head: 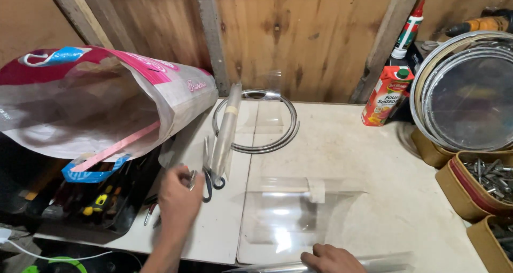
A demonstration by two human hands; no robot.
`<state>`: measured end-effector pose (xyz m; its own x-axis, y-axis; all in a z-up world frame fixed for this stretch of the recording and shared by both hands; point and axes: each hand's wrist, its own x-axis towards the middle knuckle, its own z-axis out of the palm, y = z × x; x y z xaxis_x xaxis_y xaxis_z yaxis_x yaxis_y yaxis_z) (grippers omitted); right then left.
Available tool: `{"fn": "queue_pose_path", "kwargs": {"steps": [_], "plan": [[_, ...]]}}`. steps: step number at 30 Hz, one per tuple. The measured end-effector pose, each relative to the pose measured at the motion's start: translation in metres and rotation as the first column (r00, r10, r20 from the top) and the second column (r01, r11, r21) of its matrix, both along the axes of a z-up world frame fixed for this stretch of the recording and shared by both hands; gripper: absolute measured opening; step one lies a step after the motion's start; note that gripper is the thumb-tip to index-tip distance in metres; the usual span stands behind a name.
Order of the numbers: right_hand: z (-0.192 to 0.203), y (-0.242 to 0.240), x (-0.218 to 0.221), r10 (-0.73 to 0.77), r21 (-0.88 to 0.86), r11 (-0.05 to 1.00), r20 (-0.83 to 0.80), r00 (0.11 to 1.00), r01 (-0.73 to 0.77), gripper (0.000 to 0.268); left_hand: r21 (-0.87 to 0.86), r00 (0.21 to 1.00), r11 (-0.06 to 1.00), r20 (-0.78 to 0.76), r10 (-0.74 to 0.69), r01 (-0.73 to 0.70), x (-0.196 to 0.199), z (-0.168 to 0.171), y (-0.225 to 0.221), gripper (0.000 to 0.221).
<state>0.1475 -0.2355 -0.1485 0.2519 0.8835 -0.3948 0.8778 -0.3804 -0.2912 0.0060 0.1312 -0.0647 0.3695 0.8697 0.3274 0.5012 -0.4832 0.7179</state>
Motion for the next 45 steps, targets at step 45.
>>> {"fn": "queue_pose_path", "kwargs": {"steps": [45], "plan": [[0.003, -0.025, -0.014, 0.056, 0.462, 0.878, 0.15, 0.987, -0.12, 0.046, -0.451, -0.094, 0.194, -0.542, -0.835, 0.871, 0.045, -0.014, -0.141, 0.042]]}}
